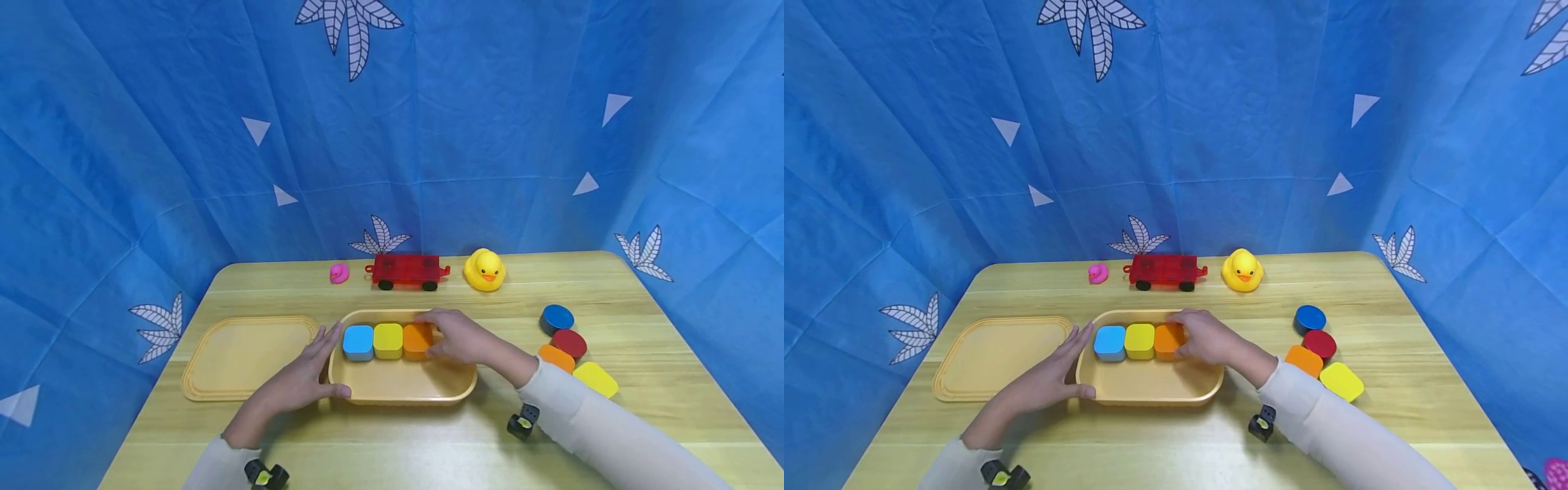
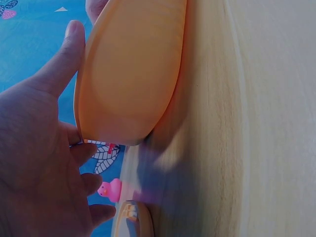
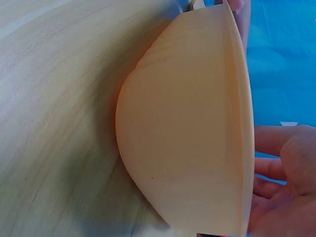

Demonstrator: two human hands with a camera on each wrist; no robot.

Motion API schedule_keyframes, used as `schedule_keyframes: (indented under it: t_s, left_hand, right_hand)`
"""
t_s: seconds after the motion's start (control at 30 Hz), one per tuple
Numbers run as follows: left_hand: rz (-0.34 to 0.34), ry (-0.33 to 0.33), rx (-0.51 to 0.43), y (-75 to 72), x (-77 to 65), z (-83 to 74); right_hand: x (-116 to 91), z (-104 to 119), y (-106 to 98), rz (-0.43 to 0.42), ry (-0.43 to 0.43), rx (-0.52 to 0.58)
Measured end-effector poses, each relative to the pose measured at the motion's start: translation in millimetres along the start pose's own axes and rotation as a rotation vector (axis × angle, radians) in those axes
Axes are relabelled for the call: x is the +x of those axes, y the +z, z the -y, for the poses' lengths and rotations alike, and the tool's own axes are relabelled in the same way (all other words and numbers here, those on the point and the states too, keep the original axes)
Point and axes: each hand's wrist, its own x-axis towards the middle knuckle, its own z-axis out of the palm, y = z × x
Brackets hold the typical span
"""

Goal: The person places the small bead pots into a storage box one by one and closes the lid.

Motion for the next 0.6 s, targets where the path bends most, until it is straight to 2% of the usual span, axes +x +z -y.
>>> schedule_keyframes:
  t_s: [0.33,0.6]
  left_hand:
    - [0.001,-0.003,-0.003,-0.7,-0.3,-1.9]
    - [0.007,-0.005,-0.004,-0.7,-0.4,-1.9]
  right_hand:
    - [-13.7,-9.7,-11.1,-0.051,-0.053,0.013]
    - [-29.0,-12.1,-18.8,-0.051,0.011,0.051]
